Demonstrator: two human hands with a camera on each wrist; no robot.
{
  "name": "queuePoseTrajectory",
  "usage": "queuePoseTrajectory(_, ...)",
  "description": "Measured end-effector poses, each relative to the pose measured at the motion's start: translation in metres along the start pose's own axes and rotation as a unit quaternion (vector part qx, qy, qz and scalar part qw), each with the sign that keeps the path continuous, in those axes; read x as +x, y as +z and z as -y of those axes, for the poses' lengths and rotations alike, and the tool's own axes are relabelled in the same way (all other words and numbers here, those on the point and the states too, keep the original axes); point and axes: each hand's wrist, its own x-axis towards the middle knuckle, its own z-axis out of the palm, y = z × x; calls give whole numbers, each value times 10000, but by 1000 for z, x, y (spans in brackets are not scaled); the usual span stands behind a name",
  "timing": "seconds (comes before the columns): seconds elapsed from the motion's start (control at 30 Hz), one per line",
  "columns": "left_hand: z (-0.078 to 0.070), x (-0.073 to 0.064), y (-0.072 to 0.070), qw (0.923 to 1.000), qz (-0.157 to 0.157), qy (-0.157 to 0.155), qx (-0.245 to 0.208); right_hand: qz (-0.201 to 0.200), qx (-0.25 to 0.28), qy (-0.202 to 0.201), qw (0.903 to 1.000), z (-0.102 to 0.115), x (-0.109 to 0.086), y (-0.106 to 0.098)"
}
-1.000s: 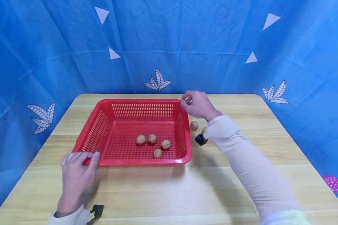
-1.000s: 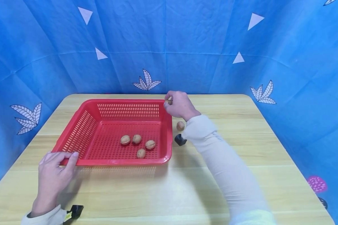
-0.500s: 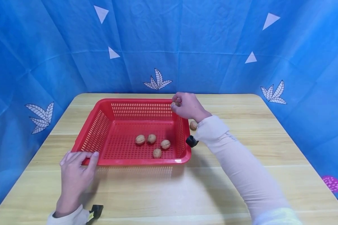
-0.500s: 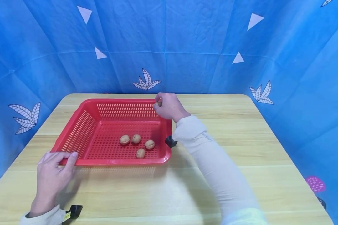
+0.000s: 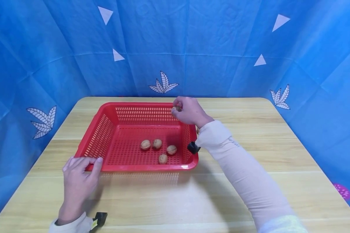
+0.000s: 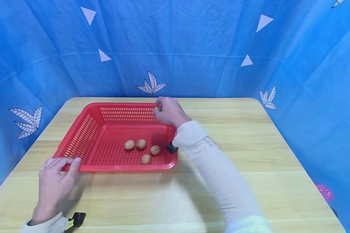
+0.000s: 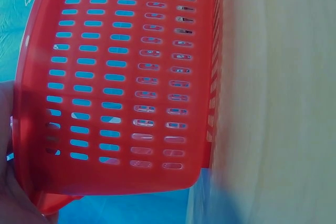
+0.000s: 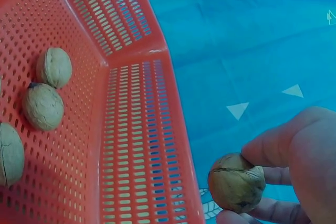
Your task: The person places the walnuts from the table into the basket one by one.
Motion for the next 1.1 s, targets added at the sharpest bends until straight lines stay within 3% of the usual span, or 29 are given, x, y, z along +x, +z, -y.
queuePoseTrajectory(0.23,2,-1,0,10000,-7,5,-12,-6,-200,-15,9998,2,0,3)
queuePoseTrajectory(0.47,4,-2,0,10000,21,-7,0,29,-245,276,9993,-5,-2,1)
queuePoseTrajectory(1.1,6,-1,1,9999,15,85,-52,-241,-372,638,9970,-60,-17,-21)
